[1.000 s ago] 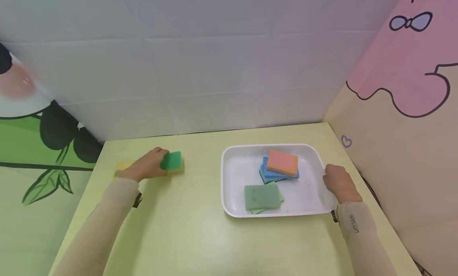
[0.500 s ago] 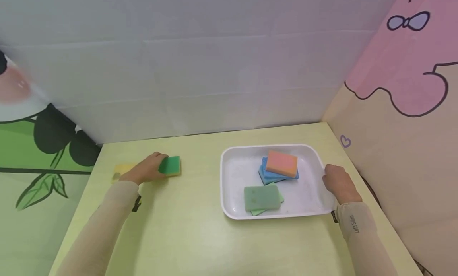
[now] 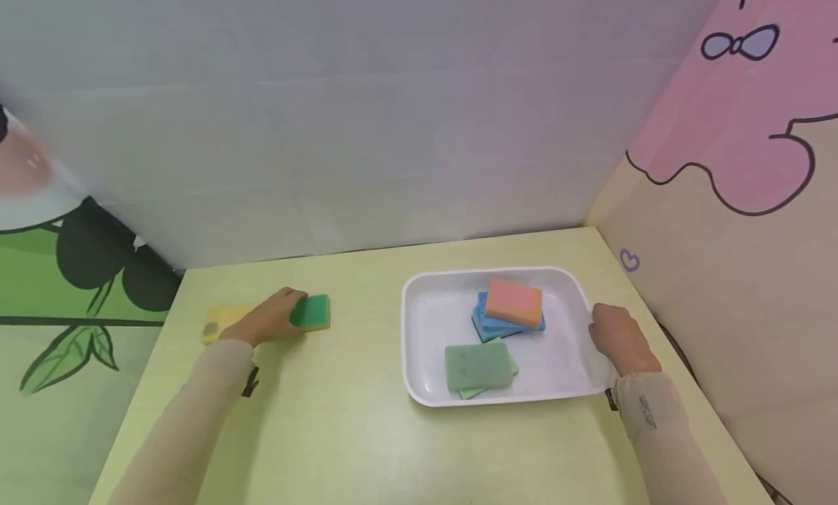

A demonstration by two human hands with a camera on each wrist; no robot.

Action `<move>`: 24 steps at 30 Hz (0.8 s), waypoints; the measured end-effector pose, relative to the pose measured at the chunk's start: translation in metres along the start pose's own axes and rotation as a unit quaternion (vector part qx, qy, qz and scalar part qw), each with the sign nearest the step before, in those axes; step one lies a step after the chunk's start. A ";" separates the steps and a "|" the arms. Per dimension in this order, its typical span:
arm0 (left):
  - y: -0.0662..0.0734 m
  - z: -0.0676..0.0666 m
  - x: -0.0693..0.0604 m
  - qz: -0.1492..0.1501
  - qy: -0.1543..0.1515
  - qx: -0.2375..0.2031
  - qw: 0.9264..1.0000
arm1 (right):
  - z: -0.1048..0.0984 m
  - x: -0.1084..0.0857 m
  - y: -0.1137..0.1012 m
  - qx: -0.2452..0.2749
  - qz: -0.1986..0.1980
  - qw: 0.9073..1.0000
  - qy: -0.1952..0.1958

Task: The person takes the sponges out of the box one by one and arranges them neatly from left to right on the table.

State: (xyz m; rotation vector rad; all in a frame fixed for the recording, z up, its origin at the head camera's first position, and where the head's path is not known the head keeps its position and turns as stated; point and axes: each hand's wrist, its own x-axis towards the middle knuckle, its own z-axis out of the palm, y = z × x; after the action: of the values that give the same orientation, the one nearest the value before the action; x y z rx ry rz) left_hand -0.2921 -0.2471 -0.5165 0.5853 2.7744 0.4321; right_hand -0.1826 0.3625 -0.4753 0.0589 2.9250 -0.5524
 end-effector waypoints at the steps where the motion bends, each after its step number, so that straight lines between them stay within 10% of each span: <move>1: 0.000 0.002 0.000 0.000 -0.002 -0.002 1.000 | 0.000 0.000 0.000 0.001 0.001 1.000 -0.001; 24: 0.009 -0.006 -0.007 -0.007 -0.007 0.010 1.000 | 0.001 -0.003 -0.001 0.009 0.002 1.000 0.002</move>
State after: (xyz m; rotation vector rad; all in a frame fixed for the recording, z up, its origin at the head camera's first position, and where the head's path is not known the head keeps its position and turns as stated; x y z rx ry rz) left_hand -0.2847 -0.2431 -0.5068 0.5719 2.7711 0.3972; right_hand -0.1799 0.3614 -0.4751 0.0671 2.9236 -0.5796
